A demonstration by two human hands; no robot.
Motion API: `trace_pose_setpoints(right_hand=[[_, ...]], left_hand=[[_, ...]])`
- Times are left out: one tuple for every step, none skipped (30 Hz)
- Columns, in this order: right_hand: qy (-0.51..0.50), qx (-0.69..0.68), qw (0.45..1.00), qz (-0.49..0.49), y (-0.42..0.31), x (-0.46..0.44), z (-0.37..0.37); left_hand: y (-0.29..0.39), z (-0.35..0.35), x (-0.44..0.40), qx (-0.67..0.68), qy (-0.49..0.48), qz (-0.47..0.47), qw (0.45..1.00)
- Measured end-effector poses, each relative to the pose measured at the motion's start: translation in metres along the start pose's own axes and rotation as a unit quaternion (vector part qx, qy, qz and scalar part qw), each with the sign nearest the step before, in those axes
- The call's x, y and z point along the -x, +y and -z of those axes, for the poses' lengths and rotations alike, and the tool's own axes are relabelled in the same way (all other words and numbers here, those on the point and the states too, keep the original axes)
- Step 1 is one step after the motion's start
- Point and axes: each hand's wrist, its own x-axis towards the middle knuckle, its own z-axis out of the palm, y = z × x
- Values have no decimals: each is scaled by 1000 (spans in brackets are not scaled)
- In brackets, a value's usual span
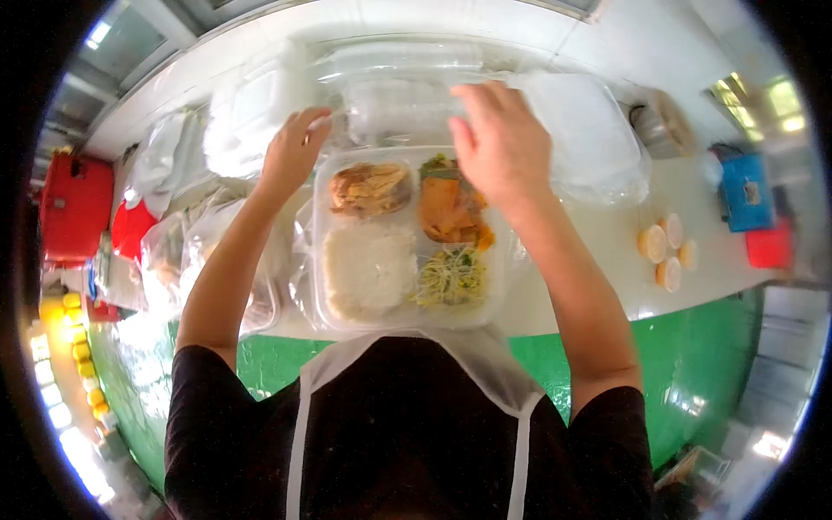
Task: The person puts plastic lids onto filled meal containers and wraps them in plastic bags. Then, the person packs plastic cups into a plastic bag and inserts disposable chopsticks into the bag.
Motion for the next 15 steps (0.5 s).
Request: trace_pose_setpoints(right_hand=[[-32, -33, 999, 26, -15, -7, -6], [-97, -82, 991, 42, -30, -11, -18], [-135, -113, 983, 55, -39, -12, -40], [-265, -166, 950, 16, -52, -17, -51], [-238, -164, 954, 74, -56, -9, -66], [-211, -161, 955, 130, -58, 6, -86], [-183, -158, 953, 184, -66, 10, -92], [-254, -115, 939, 204, -66, 18, -88], [-250, -108, 940, 207, -67, 21, -86], [-248, -101, 941, 210, -67, 25, -84], [-242, -92, 943, 211, -68, 28, -83], [-242, -91, 941, 217, -69, 28, -85], [-242, -89, 941, 221, -69, 29, -86], [-240, -87, 940, 226, -69, 29, -87], [-243, -90, 939, 227, -68, 29, -88]], left_hand=[[-43, -17, 14, -38, 30, -16, 999], [-78, -30, 25, -76, 61, -33, 995], [-70, -16, 35, 56, -42, 103, 992], [-54, 0, 48, 189, -140, 233, 944], [-45, 9, 56, 317, -233, 350, 850], [-48, 8, 59, 314, -215, 303, 874], [-55, 3, 62, 311, -197, 255, 894], [-60, -2, 67, 309, -181, 209, 910], [-63, -4, 67, 352, -132, 243, 894], [-67, -7, 60, 394, -82, 276, 873], [-67, -9, 55, 431, -32, 304, 849], [-56, -10, 52, 445, 2, 348, 825], [-50, -12, 51, 466, 10, 351, 812], [-46, -12, 50, 485, 19, 352, 800], [-43, -12, 48, 505, 28, 352, 788]])
